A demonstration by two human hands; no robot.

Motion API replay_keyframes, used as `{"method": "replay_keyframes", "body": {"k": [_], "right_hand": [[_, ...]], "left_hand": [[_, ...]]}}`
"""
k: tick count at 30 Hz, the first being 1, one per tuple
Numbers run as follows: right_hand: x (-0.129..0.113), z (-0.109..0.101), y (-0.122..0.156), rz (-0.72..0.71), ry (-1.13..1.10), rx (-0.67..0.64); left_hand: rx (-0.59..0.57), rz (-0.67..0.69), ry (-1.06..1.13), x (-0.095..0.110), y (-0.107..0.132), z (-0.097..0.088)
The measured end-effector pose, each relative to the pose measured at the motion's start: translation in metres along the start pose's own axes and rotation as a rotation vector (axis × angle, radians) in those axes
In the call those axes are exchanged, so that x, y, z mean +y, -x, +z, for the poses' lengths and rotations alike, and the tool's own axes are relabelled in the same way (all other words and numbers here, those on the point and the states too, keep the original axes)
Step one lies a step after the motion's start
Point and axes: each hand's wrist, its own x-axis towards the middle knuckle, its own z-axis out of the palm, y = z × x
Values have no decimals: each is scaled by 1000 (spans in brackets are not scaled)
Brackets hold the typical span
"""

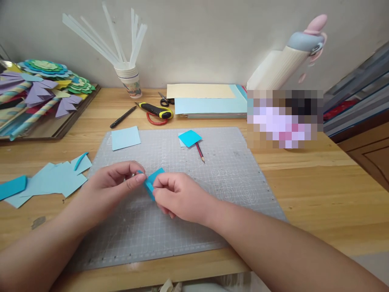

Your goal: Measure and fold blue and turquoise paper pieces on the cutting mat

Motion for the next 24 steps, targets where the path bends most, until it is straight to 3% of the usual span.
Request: {"method": "replay_keyframes", "body": {"k": [4,8,10,13,16,18,21,24], "right_hand": [[-1,-4,0,-102,11,78],[-2,-9,-2,-182,85,222],[-2,-12,-4,-202,106,276],[-1,-15,-6,-203,119,311],[0,-16,-7,-203,134,313],[2,-16,-7,-208,145,305],[4,-15,-8,-219,158,304],[4,-16,-9,-230,157,338]], "left_hand": [[72,-41,99,-3,-3,-4],[106,-42,-105,3,-4,-18],[152,-54,-278,7,0,-34],[330,-116,-746,6,14,-68],[426,-193,-828,-4,29,-102],[484,-388,-970,-12,35,-117],[538,-481,-1018,-15,34,-118],[568,-336,-1015,-6,21,-86]]}}
